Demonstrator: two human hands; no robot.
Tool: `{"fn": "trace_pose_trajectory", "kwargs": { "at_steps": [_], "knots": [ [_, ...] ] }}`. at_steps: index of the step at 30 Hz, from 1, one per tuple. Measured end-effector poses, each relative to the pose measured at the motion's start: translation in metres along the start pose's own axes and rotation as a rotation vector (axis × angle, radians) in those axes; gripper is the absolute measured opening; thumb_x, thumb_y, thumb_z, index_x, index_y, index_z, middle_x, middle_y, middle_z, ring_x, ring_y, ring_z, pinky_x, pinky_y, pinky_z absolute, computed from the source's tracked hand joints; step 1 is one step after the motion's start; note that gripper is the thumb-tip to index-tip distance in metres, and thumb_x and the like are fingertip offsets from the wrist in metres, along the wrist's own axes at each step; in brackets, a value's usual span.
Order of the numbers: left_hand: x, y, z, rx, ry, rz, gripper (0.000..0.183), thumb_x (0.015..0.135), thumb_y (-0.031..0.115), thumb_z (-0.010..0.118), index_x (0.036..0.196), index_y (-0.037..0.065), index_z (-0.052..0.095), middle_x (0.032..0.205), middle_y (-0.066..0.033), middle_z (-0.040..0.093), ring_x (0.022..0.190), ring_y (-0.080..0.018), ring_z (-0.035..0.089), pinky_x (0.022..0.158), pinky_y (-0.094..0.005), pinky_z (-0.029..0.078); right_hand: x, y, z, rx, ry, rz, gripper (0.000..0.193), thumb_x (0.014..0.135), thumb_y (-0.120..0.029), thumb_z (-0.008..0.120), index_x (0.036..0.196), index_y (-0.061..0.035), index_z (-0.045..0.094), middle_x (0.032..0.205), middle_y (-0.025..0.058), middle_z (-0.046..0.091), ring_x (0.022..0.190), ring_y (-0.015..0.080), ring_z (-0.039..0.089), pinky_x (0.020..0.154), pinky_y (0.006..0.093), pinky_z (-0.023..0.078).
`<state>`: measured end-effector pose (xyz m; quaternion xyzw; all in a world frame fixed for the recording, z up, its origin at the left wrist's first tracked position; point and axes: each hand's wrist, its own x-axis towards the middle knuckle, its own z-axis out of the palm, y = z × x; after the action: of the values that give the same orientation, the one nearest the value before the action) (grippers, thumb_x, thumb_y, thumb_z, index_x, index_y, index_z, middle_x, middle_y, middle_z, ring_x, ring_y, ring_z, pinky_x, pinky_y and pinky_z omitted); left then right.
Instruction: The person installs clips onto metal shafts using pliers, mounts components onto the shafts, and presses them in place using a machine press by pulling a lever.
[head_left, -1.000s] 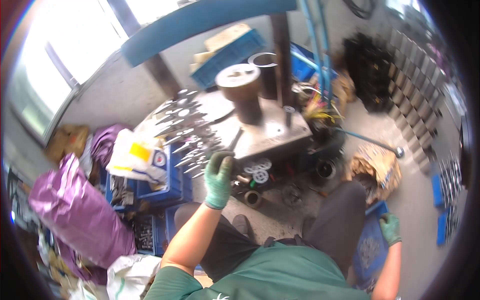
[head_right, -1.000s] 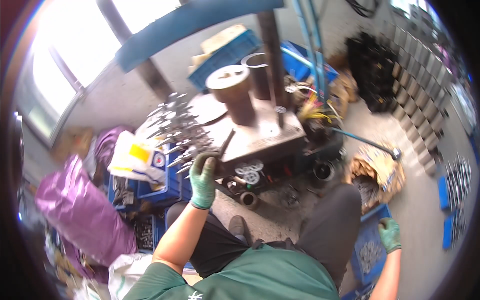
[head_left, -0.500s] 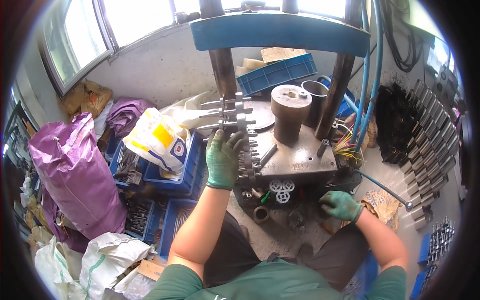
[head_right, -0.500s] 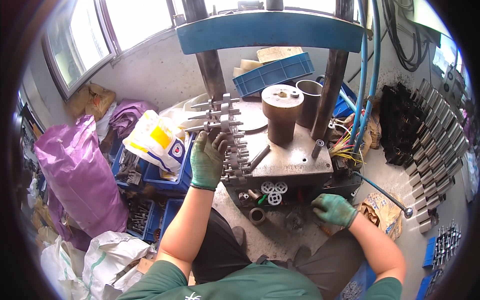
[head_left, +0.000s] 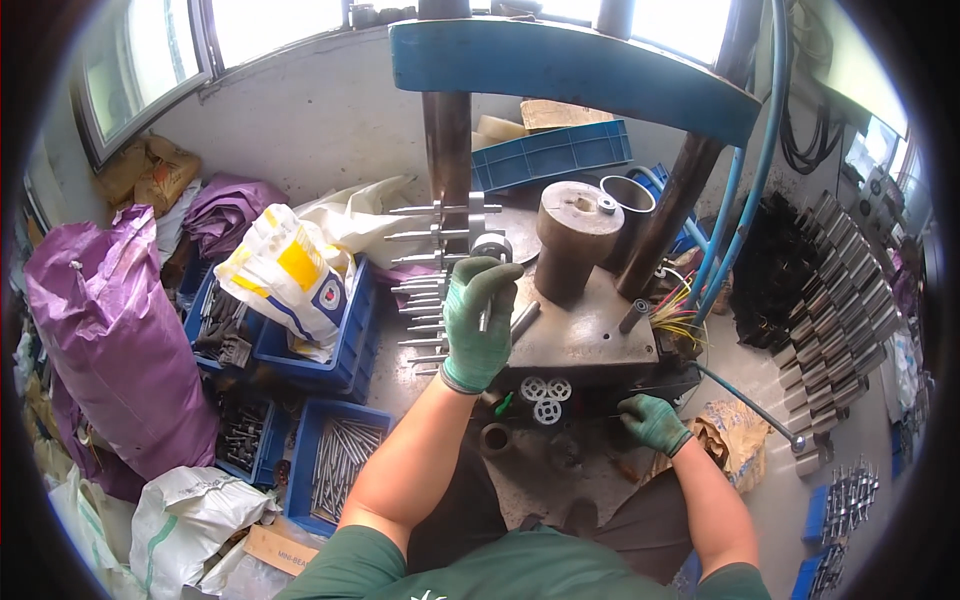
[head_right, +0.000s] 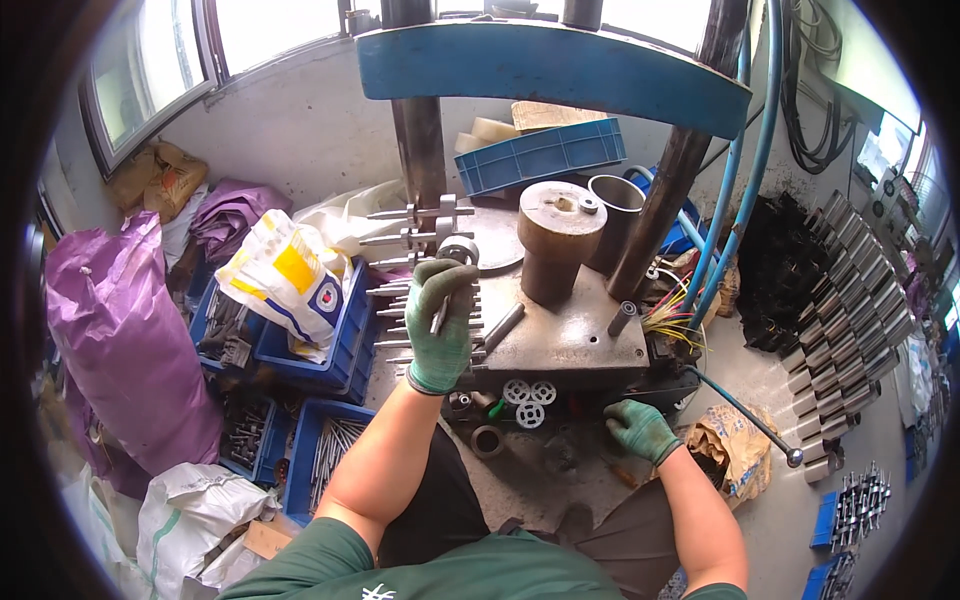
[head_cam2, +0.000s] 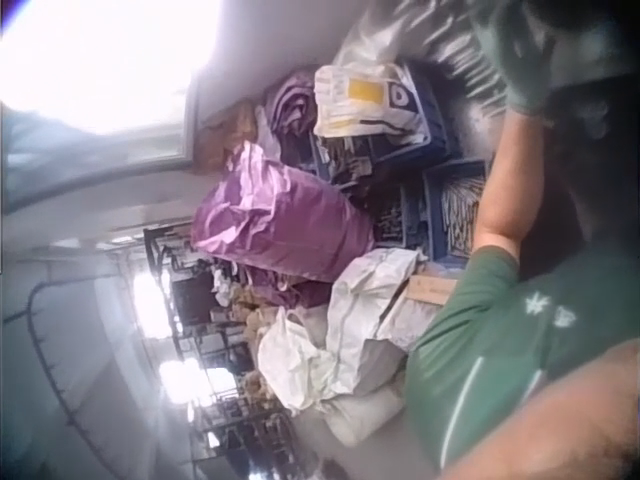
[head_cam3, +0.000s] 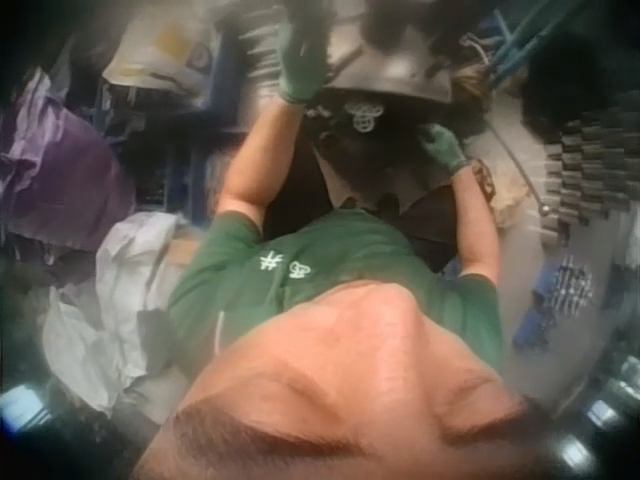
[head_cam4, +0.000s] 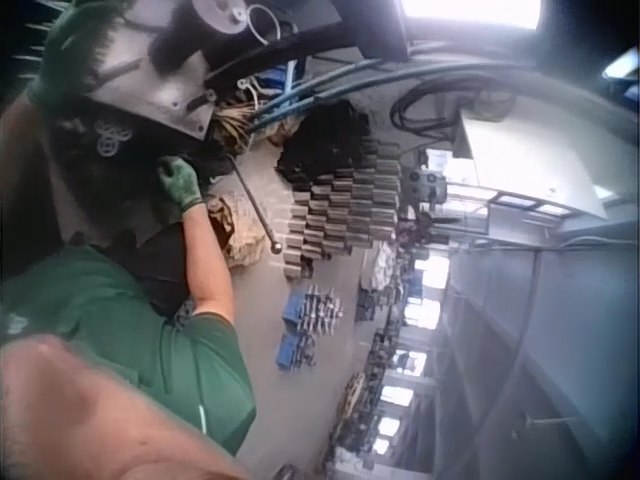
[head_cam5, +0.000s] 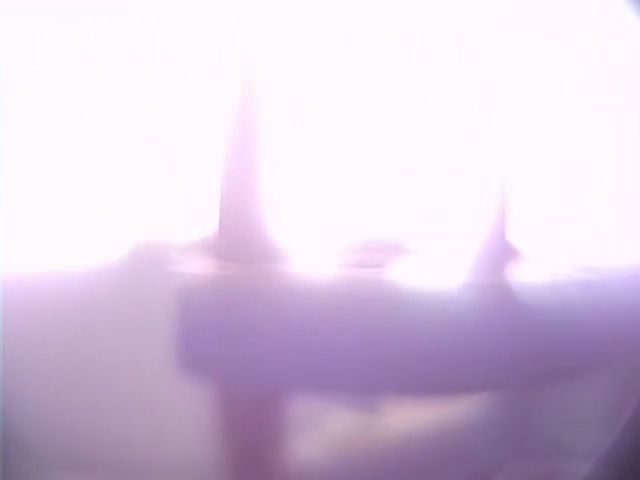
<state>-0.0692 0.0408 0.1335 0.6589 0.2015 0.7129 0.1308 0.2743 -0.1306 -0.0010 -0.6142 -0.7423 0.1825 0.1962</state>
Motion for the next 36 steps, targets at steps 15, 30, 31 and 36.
{"fn": "trace_pose_trajectory", "kwargs": {
  "at_steps": [15, 30, 31, 36],
  "knots": [
    [-0.053, 0.050, 0.031, -0.379, -0.550, 0.002, 0.018, 0.094, 0.003, 0.067, 0.112, 0.004, 0.069, 0.088, -0.0127, 0.069, 0.073, -0.0318, 0.069, 0.069, -0.0369, 0.057, 0.064, -0.006, -0.039, -0.087, 0.691, -0.058, 0.027, 0.085, -0.004, 0.073, 0.112, -0.0036, 0.071, 0.119, 0.0172, 0.070, 0.111, 0.0378, 0.065, 0.099, 0.0463, 0.052],
    [-0.082, -0.024, 0.103, 0.108, -0.585, -0.809, 0.031, 0.099, 0.035, 0.073, 0.119, 0.012, 0.074, 0.096, -0.0182, 0.078, 0.090, -0.0347, 0.076, 0.081, -0.0451, 0.059, 0.141, 0.024, -0.056, -0.270, 0.600, -0.026, 0.025, 0.077, -0.011, 0.083, 0.100, -0.0059, 0.076, 0.107, 0.0138, 0.074, 0.105, 0.0368, 0.068, 0.097, 0.0463, 0.053],
    [-0.082, -0.027, 0.103, 0.138, -0.600, -0.820, 0.033, 0.098, 0.036, 0.074, 0.120, 0.012, 0.073, 0.097, -0.0176, 0.078, 0.092, -0.0348, 0.076, 0.083, -0.0449, 0.058, 0.141, 0.021, -0.056, -0.257, 0.610, -0.039, 0.026, 0.076, -0.011, 0.084, 0.100, -0.0056, 0.076, 0.106, 0.0138, 0.074, 0.104, 0.0369, 0.068, 0.097, 0.0463, 0.053],
    [-0.086, -0.031, 0.108, 0.122, -0.637, -0.796, 0.040, 0.092, 0.025, 0.073, 0.129, 0.010, 0.070, 0.102, -0.0159, 0.076, 0.097, -0.0336, 0.075, 0.089, -0.0425, 0.059, 0.146, 0.000, -0.070, 0.091, 0.718, 0.012, 0.018, 0.085, -0.004, 0.083, 0.101, -0.0039, 0.074, 0.107, 0.0085, 0.072, 0.099, 0.0204, 0.069, 0.088, 0.0331, 0.055]
  ]
}}
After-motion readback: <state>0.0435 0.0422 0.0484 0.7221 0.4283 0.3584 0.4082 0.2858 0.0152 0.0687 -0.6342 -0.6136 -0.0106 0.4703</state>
